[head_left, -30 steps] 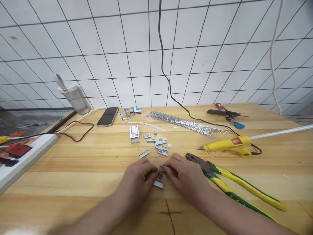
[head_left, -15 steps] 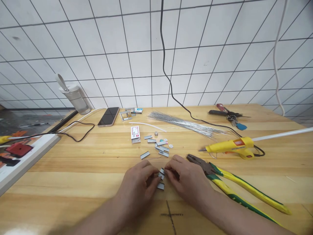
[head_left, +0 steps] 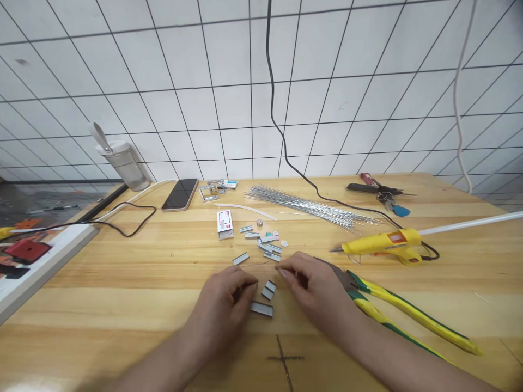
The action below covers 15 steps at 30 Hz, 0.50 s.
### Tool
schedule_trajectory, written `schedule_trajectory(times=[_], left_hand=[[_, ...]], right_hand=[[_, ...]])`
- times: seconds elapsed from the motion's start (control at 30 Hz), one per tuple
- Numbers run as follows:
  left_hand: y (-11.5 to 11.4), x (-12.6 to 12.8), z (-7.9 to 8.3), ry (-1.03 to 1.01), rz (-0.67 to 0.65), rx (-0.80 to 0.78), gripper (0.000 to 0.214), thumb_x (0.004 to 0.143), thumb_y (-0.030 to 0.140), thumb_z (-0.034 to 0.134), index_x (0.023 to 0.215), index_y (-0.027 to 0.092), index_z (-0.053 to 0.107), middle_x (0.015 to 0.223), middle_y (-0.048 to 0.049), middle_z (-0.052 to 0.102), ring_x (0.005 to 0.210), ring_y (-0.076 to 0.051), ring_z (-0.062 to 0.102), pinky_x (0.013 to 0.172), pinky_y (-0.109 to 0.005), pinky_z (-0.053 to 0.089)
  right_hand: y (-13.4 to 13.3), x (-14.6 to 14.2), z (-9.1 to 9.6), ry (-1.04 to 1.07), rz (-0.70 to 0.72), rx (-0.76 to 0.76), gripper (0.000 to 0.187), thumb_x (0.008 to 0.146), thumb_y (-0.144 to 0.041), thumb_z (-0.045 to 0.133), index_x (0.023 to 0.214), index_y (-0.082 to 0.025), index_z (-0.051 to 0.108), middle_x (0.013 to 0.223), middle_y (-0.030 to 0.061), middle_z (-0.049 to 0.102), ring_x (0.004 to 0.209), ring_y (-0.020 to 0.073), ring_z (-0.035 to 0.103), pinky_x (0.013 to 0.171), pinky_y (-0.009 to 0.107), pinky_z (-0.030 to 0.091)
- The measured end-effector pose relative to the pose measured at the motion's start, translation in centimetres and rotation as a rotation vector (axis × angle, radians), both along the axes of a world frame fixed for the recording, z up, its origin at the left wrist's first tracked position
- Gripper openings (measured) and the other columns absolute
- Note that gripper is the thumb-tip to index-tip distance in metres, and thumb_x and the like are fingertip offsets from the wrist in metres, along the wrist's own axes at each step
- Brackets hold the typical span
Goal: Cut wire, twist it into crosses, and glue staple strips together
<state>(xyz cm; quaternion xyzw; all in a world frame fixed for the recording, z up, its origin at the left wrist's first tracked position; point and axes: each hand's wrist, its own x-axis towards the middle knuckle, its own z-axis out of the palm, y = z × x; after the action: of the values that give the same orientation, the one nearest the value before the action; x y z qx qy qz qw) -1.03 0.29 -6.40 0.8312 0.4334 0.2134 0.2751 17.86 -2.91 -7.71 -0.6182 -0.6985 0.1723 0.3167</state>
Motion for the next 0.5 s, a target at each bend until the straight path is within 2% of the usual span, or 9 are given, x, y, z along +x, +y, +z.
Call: schedule_trajectory(times=[0.1,0.3,0.5], left_hand=[[0.1,-0.2,0.0,0.01,0.024,-0.009,0.023,0.083,0.017,0.045,0.074,0.019,0.065,0.061,0.001,0.06,0.057,-0.012,0.052,0.055,-0.022,0.038],[-0.1,-0.2,0.1,0.009,-0.007,0.005,0.019,0.081,0.019,0.05,0.069,0.019,0.065,0.061,0.0008,0.06,0.057,-0.012,0.051,0.055,-0.022,0.037],[0.0,-0.4,-0.1,-0.02,-0.035,0.008,0.018,0.08,0.018,0.051,0.068,0.019,0.064,0.063,0.0,0.06,0.059,-0.013,0.052,0.056,-0.023,0.038]], right_hand=[[0.3,0.4,-0.1,-0.038,-0.042,0.044,0.018,0.086,-0.022,0.045,0.087,-0.022,0.063,0.075,0.0012,0.061,0.068,0.0148,0.057,0.06,0.025,0.042],[0.2,0.1,0.3,-0.321,-0.079,0.059,0.021,0.087,-0.021,0.043,0.093,-0.022,0.063,0.084,0.0029,0.062,0.071,0.0154,0.06,0.056,0.025,0.038],[0.4,-0.2,1.7,-0.533,-0.1,0.02,0.019,0.087,-0.019,0.047,0.084,-0.021,0.065,0.082,0.0041,0.061,0.076,0.0179,0.059,0.052,0.024,0.031]])
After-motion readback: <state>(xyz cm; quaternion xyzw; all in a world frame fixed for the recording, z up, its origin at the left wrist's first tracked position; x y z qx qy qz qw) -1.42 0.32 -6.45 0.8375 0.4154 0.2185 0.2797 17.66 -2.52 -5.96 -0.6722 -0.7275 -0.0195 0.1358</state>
